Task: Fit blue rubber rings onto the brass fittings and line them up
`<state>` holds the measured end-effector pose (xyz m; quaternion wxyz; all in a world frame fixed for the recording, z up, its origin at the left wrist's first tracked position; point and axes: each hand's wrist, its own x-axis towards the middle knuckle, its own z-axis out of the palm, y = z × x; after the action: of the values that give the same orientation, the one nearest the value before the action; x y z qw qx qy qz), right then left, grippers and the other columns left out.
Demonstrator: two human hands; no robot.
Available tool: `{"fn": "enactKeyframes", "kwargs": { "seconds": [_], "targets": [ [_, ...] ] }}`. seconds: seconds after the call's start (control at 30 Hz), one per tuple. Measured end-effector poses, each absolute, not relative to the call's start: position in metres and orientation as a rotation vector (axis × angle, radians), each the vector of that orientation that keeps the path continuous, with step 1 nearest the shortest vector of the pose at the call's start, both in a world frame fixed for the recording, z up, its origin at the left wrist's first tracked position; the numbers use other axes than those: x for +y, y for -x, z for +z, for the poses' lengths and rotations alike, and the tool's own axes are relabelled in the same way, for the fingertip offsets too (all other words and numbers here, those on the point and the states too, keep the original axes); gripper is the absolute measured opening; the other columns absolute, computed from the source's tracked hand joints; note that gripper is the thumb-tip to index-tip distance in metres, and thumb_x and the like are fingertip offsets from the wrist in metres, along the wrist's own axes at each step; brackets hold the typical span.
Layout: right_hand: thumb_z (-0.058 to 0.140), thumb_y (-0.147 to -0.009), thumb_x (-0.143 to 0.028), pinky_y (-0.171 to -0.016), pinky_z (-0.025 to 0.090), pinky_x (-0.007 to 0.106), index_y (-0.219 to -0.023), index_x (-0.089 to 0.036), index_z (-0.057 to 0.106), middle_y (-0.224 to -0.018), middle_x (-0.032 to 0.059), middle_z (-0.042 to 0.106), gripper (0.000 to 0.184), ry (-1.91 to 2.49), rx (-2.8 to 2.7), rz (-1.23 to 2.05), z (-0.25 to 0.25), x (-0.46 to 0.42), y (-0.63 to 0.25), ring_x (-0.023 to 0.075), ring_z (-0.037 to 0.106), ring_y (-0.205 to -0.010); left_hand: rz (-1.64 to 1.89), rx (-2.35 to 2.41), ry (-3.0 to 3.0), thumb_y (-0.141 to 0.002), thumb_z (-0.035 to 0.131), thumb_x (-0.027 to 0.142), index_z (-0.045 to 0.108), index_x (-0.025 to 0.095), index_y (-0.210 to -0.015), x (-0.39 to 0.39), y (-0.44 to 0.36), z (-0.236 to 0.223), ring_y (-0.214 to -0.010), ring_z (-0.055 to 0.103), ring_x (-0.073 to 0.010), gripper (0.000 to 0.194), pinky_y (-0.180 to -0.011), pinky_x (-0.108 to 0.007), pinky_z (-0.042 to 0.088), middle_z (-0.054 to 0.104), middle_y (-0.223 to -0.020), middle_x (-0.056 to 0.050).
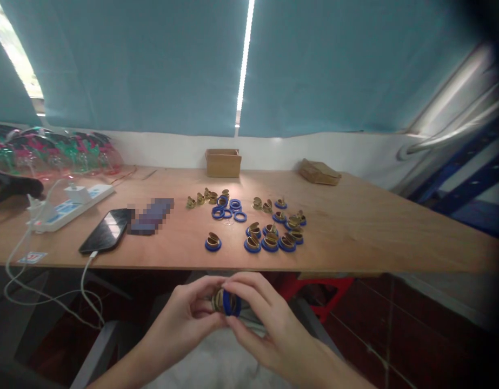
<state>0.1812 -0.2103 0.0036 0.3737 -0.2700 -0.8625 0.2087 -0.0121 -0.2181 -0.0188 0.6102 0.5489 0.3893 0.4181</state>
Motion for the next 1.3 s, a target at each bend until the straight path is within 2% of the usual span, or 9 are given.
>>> {"fn": "enactKeyframes", "kwargs": {
  "seconds": [0.23, 0.5, 0.63, 0.8, 1.0, 1.07, 1.13, 1.23, 1.3],
  "targets": [
    [0.061, -0.090, -0.010, -0.094, 0.052, 0.036, -0.130, -0.019, 0.052, -0.124, 0.0105, 0.059, 0.042, 0.581, -2.259, 0.416, -0.007, -0.207, -0.180, 0.0221, 0.056, -0.112, 0.947, 0.876, -1.267, -0.084, 0.072, 0.015, 0.060, 0.019, -0.129, -0.225, 0.015, -0.014, -0.094, 0.073, -0.0222, 0.047, -0.084, -0.031, 0.056, 0.077, -0.104, -0.008],
    [0.066, -0.089, -0.011, -0.101, 0.050, 0.034, -0.140, -0.026, 0.046, -0.128, 0.0066, 0.063, 0.057, 0.541, -2.168, 0.583, -0.005, -0.202, -0.187, 0.0195, 0.058, -0.119, 0.934, 0.684, -1.071, -0.086, 0.073, 0.025, 0.067, 0.025, -0.123, -0.225, 0.019, -0.002, -0.108, 0.069, -0.0219, 0.038, -0.097, -0.035, 0.051, 0.074, -0.117, -0.007],
    [0.071, -0.086, -0.018, -0.105, 0.048, 0.034, -0.139, -0.031, 0.048, -0.133, 0.0038, 0.063, 0.059, 0.572, -2.103, 0.734, -0.011, -0.197, -0.190, 0.0195, 0.058, -0.123, 0.955, 0.728, -1.059, -0.086, 0.072, 0.030, 0.071, 0.024, -0.116, -0.225, 0.017, -0.001, -0.103, 0.071, -0.0223, 0.031, -0.093, -0.034, 0.054, 0.077, -0.110, -0.007],
    [0.073, -0.085, -0.025, -0.099, 0.052, 0.037, -0.135, -0.032, 0.054, -0.127, 0.0042, 0.067, 0.054, 0.593, -2.047, 0.930, -0.018, -0.190, -0.191, 0.0210, 0.065, -0.114, 0.955, 0.741, -1.079, -0.085, 0.073, 0.033, 0.072, 0.022, -0.112, -0.225, 0.015, -0.001, -0.096, 0.073, -0.0210, 0.030, -0.089, -0.031, 0.054, 0.078, -0.105, -0.006],
    [0.062, -0.091, -0.022, -0.103, 0.047, 0.042, -0.143, -0.029, 0.042, -0.141, 0.0088, 0.054, 0.057, 0.653, -2.089, 1.007, -0.006, -0.193, -0.199, 0.0237, 0.057, -0.123, 0.948, 0.734, -1.113, -0.092, 0.064, 0.025, 0.063, 0.019, -0.116, -0.225, 0.016, 0.002, -0.099, 0.071, -0.0192, 0.024, -0.091, -0.031, 0.052, 0.076, -0.108, -0.007],
    [0.053, -0.095, -0.020, -0.097, 0.050, 0.039, -0.139, -0.026, 0.045, -0.135, 0.0095, 0.057, 0.046, 0.699, -2.043, 0.993, -0.001, -0.195, -0.201, 0.0216, 0.060, -0.116, 0.955, 0.738, -1.128, -0.094, 0.061, 0.024, 0.060, 0.019, -0.116, -0.226, 0.016, 0.002, -0.100, 0.071, -0.0192, 0.022, -0.091, -0.032, 0.052, 0.075, -0.110, -0.008],
    [0.051, -0.096, -0.020, -0.082, 0.053, 0.031, -0.126, -0.023, 0.054, -0.113, 0.0067, 0.065, 0.030, 0.756, -2.024, 0.953, 0.002, -0.196, -0.200, 0.0177, 0.064, -0.096, 0.951, 0.749, -1.137, -0.095, 0.059, 0.024, 0.058, 0.018, -0.115, -0.227, 0.017, 0.002, -0.099, 0.071, -0.0193, 0.021, -0.090, -0.033, 0.053, 0.075, -0.109, -0.008],
    [0.053, -0.094, -0.023, -0.059, 0.046, 0.024, -0.100, -0.019, 0.061, -0.078, 0.0002, 0.061, 0.011, 0.844, -2.048, 0.932, 0.004, -0.199, -0.194, 0.0127, 0.055, -0.066, 0.941, 0.765, -1.164, -0.096, 0.058, 0.026, 0.056, 0.018, -0.115, -0.229, 0.017, 0.001, -0.095, 0.071, -0.0187, 0.021, -0.089, -0.033, 0.053, 0.075, -0.104, -0.008],
    [0.051, -0.095, -0.025, -0.054, 0.041, 0.023, -0.090, -0.017, 0.061, -0.071, -0.0006, 0.057, 0.014, 0.887, -2.065, 0.953, 0.004, -0.200, -0.192, 0.0121, 0.050, -0.061, 0.934, 0.779, -1.203, -0.096, 0.058, 0.027, 0.056, 0.018, -0.115, -0.230, 0.018, 0.001, -0.092, 0.071, -0.0181, 0.021, -0.087, -0.032, 0.054, 0.075, -0.099, -0.007]
  ]
}}
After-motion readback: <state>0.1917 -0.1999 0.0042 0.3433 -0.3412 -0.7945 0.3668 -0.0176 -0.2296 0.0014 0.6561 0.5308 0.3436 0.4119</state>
